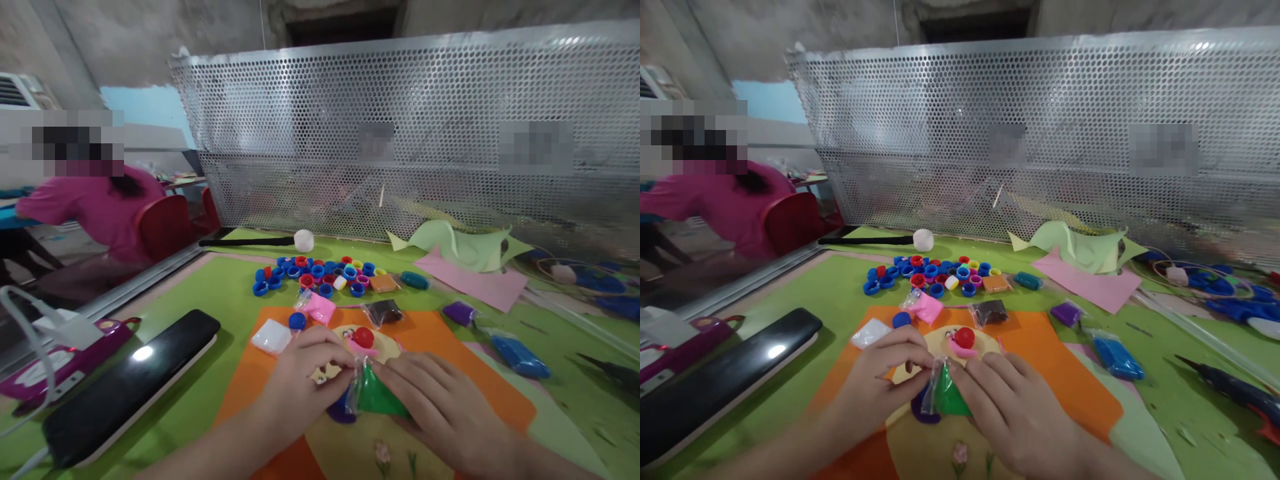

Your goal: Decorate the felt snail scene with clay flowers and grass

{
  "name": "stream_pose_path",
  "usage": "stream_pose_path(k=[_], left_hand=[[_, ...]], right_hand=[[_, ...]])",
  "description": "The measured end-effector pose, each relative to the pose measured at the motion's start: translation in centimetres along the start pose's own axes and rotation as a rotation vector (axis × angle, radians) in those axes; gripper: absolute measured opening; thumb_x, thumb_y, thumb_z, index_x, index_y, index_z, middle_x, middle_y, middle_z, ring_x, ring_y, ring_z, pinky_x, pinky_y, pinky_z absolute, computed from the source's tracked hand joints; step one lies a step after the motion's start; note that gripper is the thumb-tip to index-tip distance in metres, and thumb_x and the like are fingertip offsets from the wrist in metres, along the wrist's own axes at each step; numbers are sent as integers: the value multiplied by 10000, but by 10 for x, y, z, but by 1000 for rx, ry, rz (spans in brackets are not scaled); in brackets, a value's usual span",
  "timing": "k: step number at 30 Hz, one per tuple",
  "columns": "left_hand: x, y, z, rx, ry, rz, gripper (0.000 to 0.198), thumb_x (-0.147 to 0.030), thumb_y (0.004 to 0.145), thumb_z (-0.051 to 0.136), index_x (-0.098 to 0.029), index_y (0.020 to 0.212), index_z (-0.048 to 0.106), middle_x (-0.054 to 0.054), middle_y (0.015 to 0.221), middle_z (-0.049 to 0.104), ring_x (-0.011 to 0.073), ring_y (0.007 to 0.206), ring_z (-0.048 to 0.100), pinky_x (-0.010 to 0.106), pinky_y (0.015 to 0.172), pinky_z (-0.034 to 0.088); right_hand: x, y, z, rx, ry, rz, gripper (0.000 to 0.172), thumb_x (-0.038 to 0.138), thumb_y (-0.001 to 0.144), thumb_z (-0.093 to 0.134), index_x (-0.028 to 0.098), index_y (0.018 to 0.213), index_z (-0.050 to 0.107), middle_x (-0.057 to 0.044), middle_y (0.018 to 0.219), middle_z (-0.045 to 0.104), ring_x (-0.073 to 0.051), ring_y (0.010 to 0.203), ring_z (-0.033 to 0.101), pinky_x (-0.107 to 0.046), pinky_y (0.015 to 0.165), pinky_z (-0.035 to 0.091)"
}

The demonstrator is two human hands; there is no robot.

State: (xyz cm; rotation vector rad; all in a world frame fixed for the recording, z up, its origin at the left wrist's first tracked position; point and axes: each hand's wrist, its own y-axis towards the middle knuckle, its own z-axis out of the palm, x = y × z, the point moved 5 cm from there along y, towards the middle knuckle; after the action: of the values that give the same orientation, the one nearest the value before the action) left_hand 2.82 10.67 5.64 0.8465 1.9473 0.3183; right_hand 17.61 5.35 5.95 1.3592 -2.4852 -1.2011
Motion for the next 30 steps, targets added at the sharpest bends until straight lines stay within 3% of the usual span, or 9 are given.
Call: stream_pose_path(k=[17,20,23,25,30], left_hand=[[-8,0,-6,124,-109,-17,122,-59,746,548,-151,692,606,5,708,546,78,602,488,174,561,413],[-2,0,-5,136,-272,-139,103,-82,732,579,-155,670,615,-3,701,536,78,617,488,183,583,409],[13,-2,-1,87,-678,-383,67,-175,703,660,-158,650,623,-11,685,525,78,610,487,193,568,401],[21,-3,2,50,-893,-506,147,-268,680,704,-162,639,612,-25,641,503,64,544,454,185,512,378],[27,-1,4,8,-972,-615,307,-413,681,689,-147,599,561,-33,559,467,48,479,412,191,489,364]], right_hand=[[-7,-5,-3,5,20,60,269,188,936,348,90,1065,563,-64,893,682,-187,810,601,-316,705,490],[-10,-6,-3,-7,20,81,262,223,934,360,98,1075,542,-75,859,681,-184,797,606,-310,709,498],[-15,-7,-2,-40,36,139,256,250,923,385,97,1070,528,-85,827,678,-175,767,618,-295,691,519],[-18,-8,-2,-64,42,166,246,248,914,397,101,1063,527,-90,824,680,-173,759,627,-290,685,532],[-22,-6,1,-59,32,188,240,220,891,408,118,1083,511,-96,817,685,-182,734,643,-289,672,546]])
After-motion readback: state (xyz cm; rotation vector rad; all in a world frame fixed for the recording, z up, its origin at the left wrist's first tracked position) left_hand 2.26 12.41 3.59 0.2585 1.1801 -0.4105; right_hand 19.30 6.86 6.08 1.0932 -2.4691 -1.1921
